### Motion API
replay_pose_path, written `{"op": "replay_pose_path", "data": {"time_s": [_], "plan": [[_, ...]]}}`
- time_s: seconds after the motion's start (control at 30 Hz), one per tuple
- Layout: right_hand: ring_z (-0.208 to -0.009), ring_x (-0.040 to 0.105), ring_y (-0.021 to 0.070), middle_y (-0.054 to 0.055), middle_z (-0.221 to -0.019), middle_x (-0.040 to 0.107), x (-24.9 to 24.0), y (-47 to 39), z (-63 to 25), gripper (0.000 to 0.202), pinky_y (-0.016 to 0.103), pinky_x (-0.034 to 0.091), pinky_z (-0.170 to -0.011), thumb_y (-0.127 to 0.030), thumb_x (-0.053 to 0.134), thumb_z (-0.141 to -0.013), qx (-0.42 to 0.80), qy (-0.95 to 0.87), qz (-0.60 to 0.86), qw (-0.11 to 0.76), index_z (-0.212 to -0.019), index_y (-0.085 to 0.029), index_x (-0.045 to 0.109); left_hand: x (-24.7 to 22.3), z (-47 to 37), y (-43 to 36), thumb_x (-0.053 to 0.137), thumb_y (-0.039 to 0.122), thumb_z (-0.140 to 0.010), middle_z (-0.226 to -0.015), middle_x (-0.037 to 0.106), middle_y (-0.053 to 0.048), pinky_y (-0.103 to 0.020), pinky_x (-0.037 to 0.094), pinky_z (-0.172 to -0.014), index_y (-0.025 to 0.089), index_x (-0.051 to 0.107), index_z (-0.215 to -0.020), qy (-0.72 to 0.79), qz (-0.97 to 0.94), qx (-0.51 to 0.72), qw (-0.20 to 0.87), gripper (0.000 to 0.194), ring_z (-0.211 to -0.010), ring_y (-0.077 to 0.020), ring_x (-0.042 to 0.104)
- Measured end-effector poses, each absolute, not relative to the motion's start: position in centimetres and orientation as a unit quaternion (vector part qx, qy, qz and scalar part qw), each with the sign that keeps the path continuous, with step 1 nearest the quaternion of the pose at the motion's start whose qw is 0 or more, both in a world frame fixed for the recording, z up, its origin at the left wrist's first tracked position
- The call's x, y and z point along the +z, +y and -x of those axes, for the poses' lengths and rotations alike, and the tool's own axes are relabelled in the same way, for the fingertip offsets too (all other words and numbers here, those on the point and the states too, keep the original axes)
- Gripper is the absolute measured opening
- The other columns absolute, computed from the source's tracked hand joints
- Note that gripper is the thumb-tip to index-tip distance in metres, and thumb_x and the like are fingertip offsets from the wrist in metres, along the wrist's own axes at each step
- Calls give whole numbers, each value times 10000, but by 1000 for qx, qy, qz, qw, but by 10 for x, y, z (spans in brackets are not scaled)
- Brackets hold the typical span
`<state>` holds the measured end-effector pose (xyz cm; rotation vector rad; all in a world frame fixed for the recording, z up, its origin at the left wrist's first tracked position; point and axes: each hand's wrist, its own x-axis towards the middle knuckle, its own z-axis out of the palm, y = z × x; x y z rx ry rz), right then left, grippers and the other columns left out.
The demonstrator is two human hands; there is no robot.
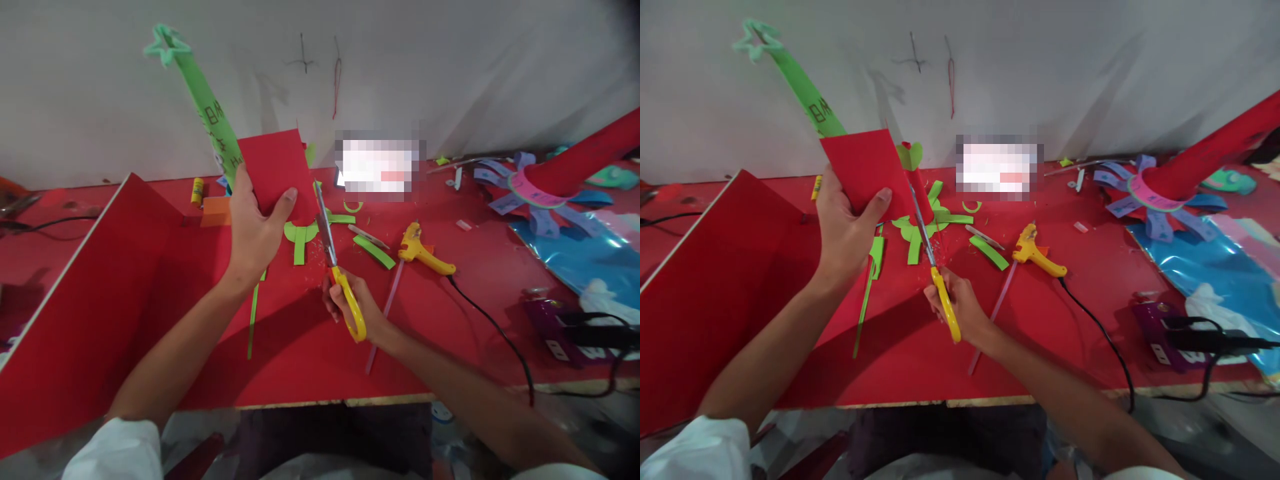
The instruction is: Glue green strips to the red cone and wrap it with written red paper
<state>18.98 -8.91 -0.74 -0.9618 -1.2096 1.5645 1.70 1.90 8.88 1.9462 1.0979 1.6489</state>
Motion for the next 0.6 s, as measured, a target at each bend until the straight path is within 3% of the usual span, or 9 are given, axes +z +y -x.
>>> {"op": "replay_pose_path", "data": {"time_s": [0.13,0.4,0.6], "plan": [[-400,438,74,-93,-524,482,-3,-89,-189,578,201,352,-389,-783,630,-830,635,-484,398,451,-804,-242,427,87,-17,20,698,486,-932,-1285,633,-73,-500,543,-1100,301,514,-1283,388,-690,585,175,437,-1215,-267,649],[-365,454,77,-111,-502,494,-2,-89,-188,510,176,359,-340,-632,750,-800,659,-445,416,441,-807,-252,410,87,-17,19,681,499,-941,-1292,633,-73,-506,550,-1091,314,507,-1297,389,-694,578,179,436,-1216,-271,649],[-381,427,65,-90,-527,492,-5,-89,-185,583,178,368,-363,-796,611,-833,645,-450,402,469,-817,-232,462,86,-16,21,666,519,-946,-1289,637,-69,-496,567,-1079,318,507,-1300,385,-690,588,175,437,-1193,-259,659]]}}
